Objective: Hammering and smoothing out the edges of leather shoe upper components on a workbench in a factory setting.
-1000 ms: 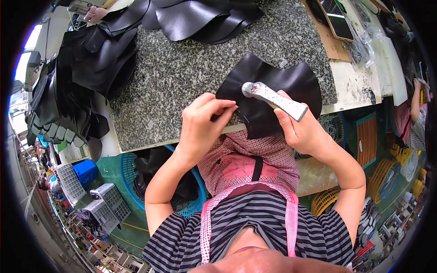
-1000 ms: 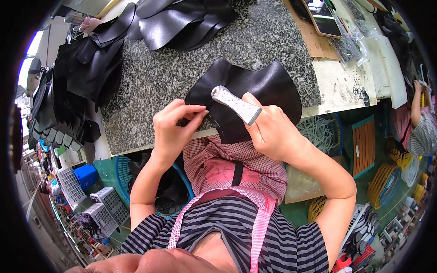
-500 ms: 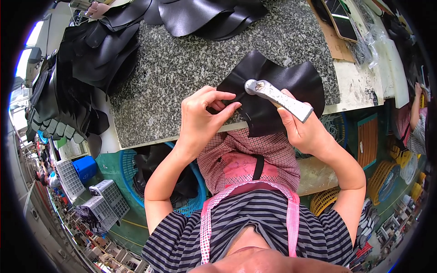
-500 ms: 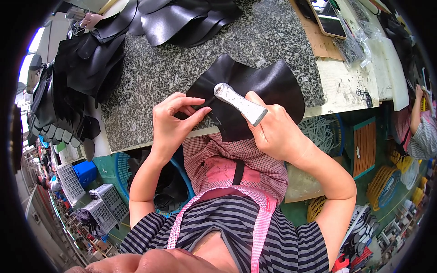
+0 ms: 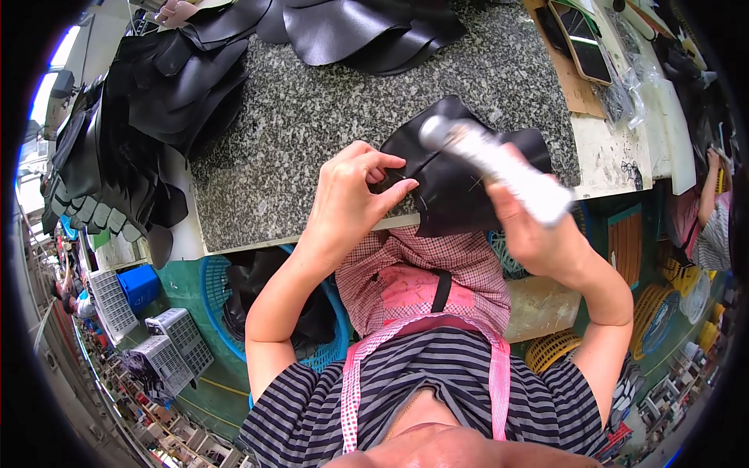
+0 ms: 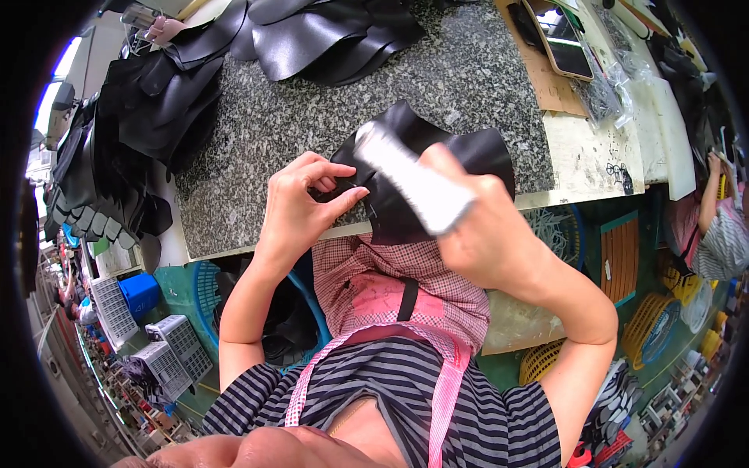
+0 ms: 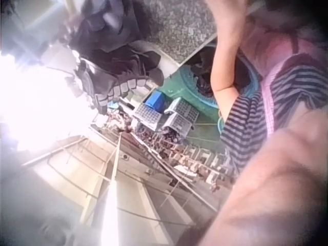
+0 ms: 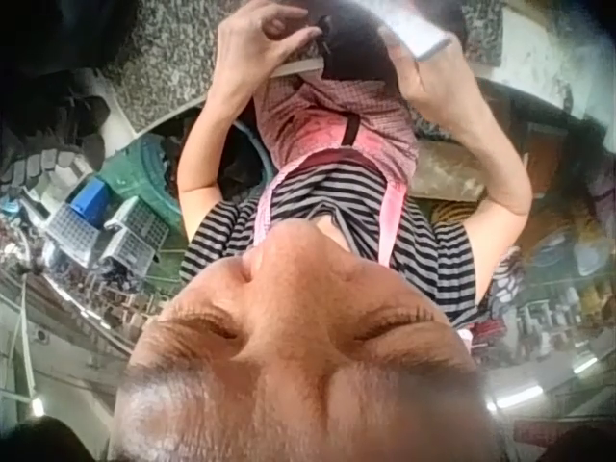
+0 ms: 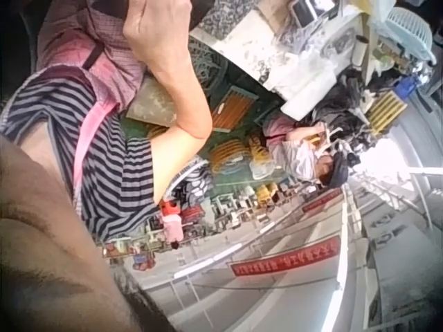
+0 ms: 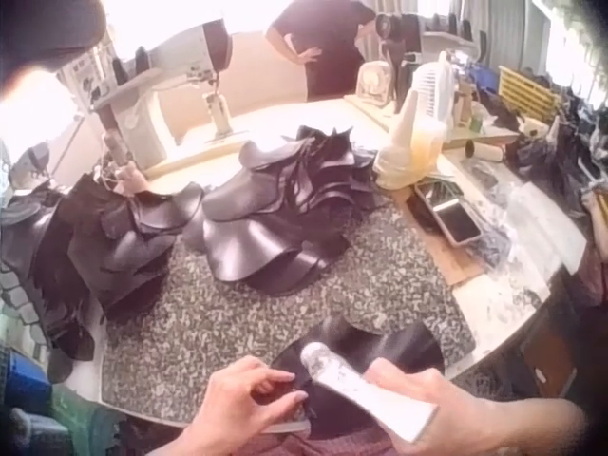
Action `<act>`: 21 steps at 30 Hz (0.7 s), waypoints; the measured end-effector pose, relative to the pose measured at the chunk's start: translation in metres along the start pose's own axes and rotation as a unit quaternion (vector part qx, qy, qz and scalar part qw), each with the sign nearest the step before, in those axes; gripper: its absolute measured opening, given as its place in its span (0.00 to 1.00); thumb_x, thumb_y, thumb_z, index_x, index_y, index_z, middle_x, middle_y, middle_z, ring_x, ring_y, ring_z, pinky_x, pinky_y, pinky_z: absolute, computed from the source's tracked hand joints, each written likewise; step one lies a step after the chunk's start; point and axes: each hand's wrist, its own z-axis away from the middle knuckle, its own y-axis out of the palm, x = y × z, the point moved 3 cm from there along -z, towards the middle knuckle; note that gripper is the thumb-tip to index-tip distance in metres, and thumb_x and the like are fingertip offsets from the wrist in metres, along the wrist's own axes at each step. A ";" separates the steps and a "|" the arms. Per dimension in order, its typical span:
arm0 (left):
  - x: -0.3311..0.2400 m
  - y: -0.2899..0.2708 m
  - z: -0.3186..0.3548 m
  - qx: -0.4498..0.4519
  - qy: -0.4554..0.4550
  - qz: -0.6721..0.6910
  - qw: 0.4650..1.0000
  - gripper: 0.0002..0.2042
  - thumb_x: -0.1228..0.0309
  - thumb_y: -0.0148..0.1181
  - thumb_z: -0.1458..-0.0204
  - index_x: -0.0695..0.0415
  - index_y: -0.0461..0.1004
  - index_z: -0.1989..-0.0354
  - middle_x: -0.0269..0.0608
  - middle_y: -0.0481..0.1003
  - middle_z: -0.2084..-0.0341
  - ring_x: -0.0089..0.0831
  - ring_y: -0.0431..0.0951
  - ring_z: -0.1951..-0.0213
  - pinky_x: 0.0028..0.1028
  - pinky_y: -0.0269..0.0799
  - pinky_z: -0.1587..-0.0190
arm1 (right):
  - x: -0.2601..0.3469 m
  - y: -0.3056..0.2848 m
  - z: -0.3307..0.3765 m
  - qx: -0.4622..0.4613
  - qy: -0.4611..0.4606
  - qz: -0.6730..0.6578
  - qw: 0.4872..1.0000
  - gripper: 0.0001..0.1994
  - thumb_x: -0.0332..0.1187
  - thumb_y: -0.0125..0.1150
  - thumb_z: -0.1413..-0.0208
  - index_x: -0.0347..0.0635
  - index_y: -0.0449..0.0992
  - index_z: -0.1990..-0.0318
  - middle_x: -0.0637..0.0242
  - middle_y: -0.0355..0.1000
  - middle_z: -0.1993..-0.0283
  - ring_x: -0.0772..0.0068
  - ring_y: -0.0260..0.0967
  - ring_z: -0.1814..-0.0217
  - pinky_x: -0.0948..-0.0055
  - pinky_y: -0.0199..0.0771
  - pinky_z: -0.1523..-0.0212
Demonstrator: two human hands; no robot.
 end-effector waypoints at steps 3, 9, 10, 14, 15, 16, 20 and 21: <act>0.006 0.001 0.000 -0.010 0.015 -0.007 1.000 0.16 0.70 0.80 0.58 0.60 0.85 0.60 0.37 0.77 0.69 0.25 0.77 0.69 0.26 0.77 0.63 | -0.020 0.013 0.001 0.159 0.165 0.031 0.973 0.08 0.32 0.51 0.31 0.36 0.62 0.56 0.43 0.72 0.76 0.33 0.75 0.68 0.45 0.70 0.70; 0.010 0.000 0.000 -0.022 0.071 -0.001 0.997 0.17 0.71 0.79 0.58 0.64 0.82 0.61 0.45 0.75 0.66 0.40 0.79 0.63 0.34 0.77 0.59 | -0.013 0.013 0.003 0.111 0.058 0.038 0.991 0.10 0.23 0.50 0.38 0.32 0.63 0.51 0.43 0.71 0.75 0.34 0.74 0.68 0.50 0.72 0.70; 0.011 0.000 0.000 -0.031 0.101 -0.011 0.994 0.18 0.70 0.80 0.59 0.64 0.82 0.61 0.45 0.75 0.66 0.42 0.78 0.62 0.36 0.77 0.58 | -0.017 0.022 0.010 0.191 0.150 0.036 0.969 0.11 0.22 0.50 0.39 0.32 0.63 0.51 0.42 0.71 0.74 0.33 0.74 0.68 0.49 0.72 0.70; 0.015 0.001 0.004 -0.044 0.102 -0.027 0.993 0.20 0.69 0.82 0.63 0.60 0.84 0.60 0.43 0.76 0.63 0.38 0.79 0.60 0.33 0.77 0.57 | -0.009 0.008 -0.003 0.115 0.148 0.020 0.982 0.13 0.21 0.53 0.41 0.32 0.63 0.50 0.41 0.72 0.73 0.32 0.74 0.66 0.48 0.73 0.68; 0.013 0.001 0.004 -0.043 0.105 -0.019 0.993 0.21 0.69 0.82 0.63 0.62 0.83 0.59 0.45 0.75 0.63 0.41 0.78 0.59 0.35 0.76 0.56 | 0.001 0.001 -0.006 0.073 0.092 0.039 0.992 0.14 0.21 0.54 0.43 0.32 0.63 0.50 0.40 0.72 0.71 0.32 0.75 0.64 0.48 0.73 0.67; 0.011 0.002 0.004 -0.043 0.108 -0.012 0.993 0.21 0.69 0.81 0.62 0.64 0.81 0.59 0.47 0.74 0.63 0.44 0.76 0.59 0.38 0.75 0.54 | 0.003 0.002 -0.004 0.058 0.017 0.072 0.996 0.15 0.21 0.55 0.45 0.32 0.63 0.50 0.40 0.72 0.71 0.32 0.75 0.63 0.48 0.73 0.66; 0.011 0.007 0.006 -0.051 0.101 0.001 0.994 0.23 0.69 0.82 0.64 0.65 0.81 0.58 0.48 0.74 0.62 0.45 0.76 0.58 0.39 0.75 0.53 | -0.018 0.024 0.008 0.194 0.137 0.035 0.971 0.15 0.21 0.55 0.45 0.33 0.63 0.51 0.42 0.72 0.72 0.33 0.75 0.64 0.48 0.74 0.67; 0.013 0.008 0.008 -0.048 0.101 -0.005 0.994 0.24 0.69 0.82 0.65 0.64 0.81 0.58 0.47 0.74 0.62 0.45 0.76 0.57 0.39 0.74 0.52 | -0.011 0.017 0.001 0.167 0.140 0.022 0.976 0.14 0.21 0.55 0.45 0.34 0.62 0.52 0.41 0.72 0.72 0.32 0.74 0.65 0.46 0.73 0.67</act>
